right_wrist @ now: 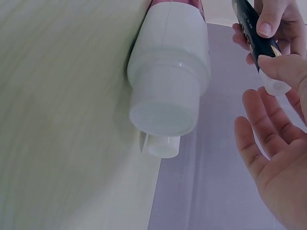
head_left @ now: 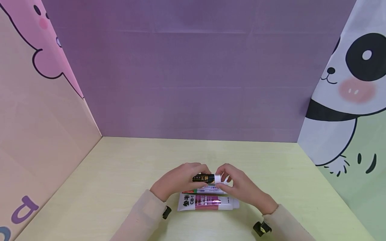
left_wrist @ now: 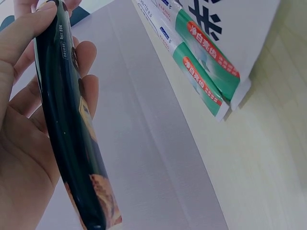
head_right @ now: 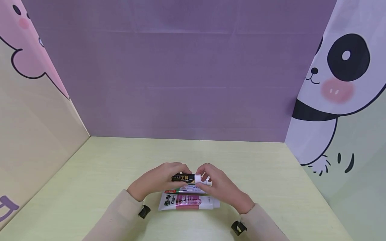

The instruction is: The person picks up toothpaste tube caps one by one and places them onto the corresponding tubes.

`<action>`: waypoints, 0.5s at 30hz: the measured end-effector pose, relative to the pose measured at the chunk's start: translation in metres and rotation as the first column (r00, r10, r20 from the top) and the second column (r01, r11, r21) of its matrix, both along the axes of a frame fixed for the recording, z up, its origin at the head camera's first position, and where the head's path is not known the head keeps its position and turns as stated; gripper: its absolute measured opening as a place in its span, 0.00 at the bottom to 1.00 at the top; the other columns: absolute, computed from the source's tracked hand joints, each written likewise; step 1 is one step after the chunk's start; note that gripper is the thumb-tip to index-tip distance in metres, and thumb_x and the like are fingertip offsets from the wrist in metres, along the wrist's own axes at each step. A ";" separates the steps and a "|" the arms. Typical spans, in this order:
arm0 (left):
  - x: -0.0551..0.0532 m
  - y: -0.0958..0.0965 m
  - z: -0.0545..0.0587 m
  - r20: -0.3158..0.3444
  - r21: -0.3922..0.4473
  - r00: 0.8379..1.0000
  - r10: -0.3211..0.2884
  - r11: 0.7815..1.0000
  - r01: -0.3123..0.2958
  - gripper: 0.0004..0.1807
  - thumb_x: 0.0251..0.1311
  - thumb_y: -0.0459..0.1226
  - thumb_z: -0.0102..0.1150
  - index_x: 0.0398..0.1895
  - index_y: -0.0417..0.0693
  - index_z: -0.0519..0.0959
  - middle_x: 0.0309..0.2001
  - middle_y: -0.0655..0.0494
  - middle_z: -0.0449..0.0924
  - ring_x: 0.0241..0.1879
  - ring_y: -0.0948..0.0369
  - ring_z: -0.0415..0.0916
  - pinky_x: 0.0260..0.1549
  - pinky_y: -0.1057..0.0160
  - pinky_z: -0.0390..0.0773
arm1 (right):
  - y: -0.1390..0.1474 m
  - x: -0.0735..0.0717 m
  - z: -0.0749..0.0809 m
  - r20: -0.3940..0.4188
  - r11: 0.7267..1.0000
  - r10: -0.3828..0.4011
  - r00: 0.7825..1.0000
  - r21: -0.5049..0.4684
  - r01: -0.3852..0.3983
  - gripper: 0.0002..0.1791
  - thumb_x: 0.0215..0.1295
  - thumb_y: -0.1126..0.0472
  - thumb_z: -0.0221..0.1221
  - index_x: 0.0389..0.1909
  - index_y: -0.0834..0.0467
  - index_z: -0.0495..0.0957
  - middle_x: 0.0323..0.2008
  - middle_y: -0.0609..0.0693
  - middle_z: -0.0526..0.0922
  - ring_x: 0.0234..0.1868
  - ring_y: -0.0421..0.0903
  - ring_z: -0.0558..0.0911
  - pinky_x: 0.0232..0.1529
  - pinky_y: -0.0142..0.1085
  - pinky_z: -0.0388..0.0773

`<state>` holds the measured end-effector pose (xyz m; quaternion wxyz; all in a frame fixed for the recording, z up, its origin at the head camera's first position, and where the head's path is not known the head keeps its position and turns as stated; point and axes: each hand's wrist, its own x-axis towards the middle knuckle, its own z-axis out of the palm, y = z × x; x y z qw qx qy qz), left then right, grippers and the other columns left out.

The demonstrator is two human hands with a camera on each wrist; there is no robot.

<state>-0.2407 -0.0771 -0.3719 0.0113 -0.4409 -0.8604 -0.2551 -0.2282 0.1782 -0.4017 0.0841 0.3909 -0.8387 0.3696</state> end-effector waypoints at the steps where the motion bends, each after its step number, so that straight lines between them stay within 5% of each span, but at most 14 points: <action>1: 0.000 0.000 0.000 0.000 0.000 1.000 0.000 1.000 0.000 0.13 0.65 0.41 0.66 0.51 0.53 0.78 0.45 0.60 0.80 0.37 0.68 0.75 0.39 0.71 0.77 | 0.000 0.000 0.000 0.006 1.000 -0.005 1.000 0.003 0.005 0.17 0.63 0.65 0.68 0.49 0.53 0.73 0.42 0.40 0.77 0.39 0.40 0.79 0.40 0.40 0.80; 15: 0.000 0.000 0.001 -0.033 0.015 0.999 -0.013 1.000 0.014 0.13 0.65 0.40 0.66 0.50 0.51 0.78 0.44 0.60 0.80 0.37 0.67 0.74 0.40 0.71 0.77 | 0.000 0.000 -0.002 0.122 0.998 -0.010 0.992 0.064 0.002 0.11 0.76 0.55 0.55 0.51 0.56 0.69 0.36 0.43 0.78 0.35 0.38 0.75 0.34 0.32 0.75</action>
